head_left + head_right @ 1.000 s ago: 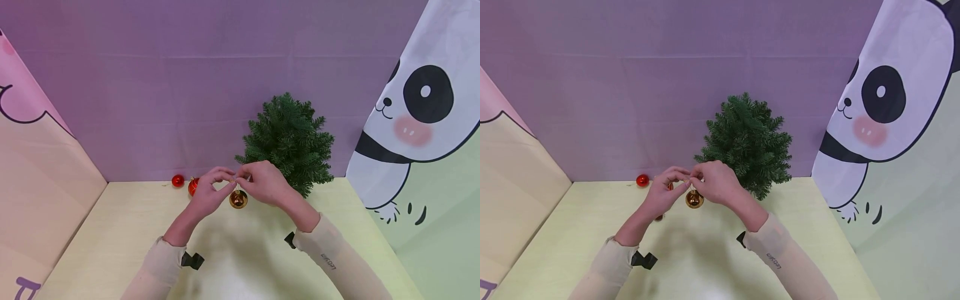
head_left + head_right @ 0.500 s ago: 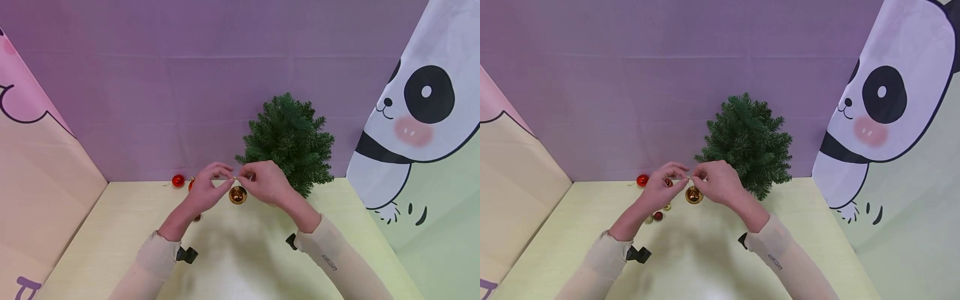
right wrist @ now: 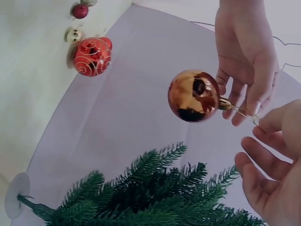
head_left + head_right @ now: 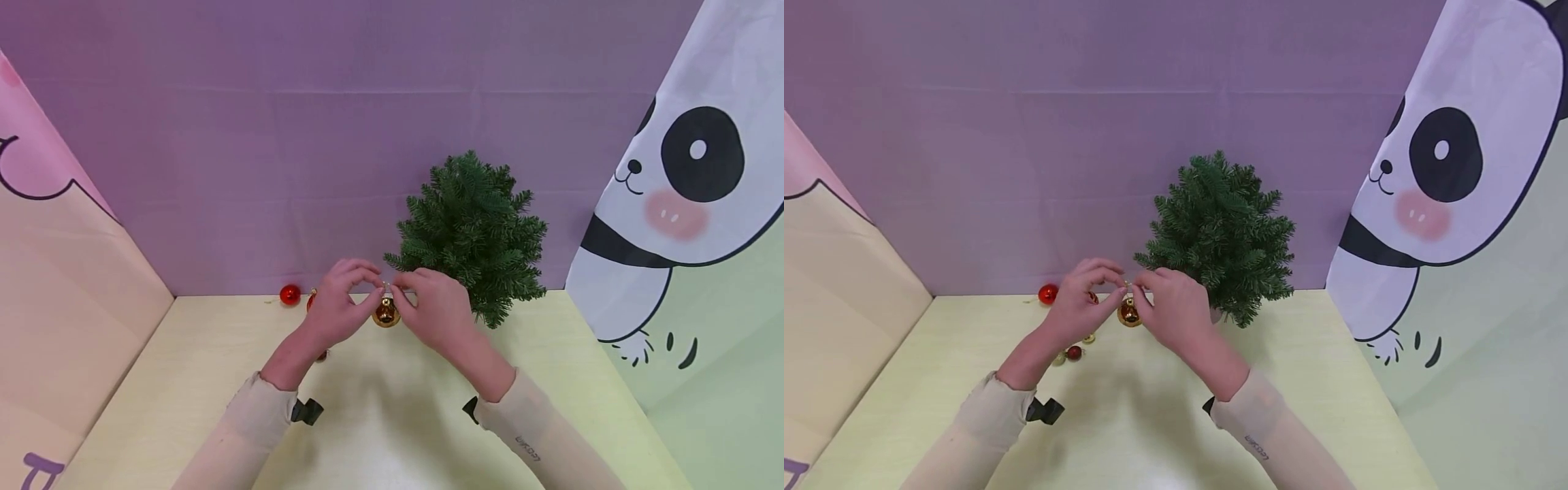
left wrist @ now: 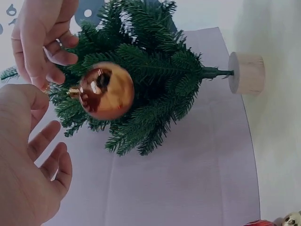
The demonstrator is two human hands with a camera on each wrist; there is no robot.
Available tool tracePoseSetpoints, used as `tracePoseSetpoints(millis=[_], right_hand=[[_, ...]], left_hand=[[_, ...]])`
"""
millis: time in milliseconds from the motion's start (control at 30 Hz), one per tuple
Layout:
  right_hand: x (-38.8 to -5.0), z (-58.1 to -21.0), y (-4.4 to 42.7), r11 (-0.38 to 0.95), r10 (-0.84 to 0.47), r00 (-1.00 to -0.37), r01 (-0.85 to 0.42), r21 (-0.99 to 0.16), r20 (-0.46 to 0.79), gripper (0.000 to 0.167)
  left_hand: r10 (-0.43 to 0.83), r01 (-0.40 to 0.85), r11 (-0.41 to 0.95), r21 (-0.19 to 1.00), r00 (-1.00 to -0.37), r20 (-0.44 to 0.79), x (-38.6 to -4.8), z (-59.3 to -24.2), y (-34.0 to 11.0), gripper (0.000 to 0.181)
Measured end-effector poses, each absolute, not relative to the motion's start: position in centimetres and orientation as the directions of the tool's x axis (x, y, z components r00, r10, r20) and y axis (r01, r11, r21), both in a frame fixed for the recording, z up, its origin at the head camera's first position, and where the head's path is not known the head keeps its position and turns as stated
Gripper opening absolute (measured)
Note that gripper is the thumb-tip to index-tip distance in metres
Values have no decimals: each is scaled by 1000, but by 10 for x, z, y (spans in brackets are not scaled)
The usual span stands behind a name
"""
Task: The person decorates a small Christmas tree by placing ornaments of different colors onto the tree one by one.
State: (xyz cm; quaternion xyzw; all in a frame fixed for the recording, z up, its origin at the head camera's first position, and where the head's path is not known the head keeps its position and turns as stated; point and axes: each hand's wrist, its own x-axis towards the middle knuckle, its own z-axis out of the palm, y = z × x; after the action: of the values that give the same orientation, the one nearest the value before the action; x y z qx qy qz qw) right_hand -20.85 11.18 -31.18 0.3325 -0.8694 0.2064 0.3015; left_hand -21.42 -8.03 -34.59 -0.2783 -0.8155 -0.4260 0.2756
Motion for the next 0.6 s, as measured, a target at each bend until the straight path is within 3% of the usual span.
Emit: tracePoseSetpoints(millis=[367,600], right_hand=[[-212,-316,112,723,-440,-425,-690,32,791,9],[-219,-303,112,743,-425,-419,-667,45,802,12]], left_hand=[[243,712,405,573,-688,683,-220,-344,-75,2],[228,708,373,600,-696,681,-231,-329,-74,4]])
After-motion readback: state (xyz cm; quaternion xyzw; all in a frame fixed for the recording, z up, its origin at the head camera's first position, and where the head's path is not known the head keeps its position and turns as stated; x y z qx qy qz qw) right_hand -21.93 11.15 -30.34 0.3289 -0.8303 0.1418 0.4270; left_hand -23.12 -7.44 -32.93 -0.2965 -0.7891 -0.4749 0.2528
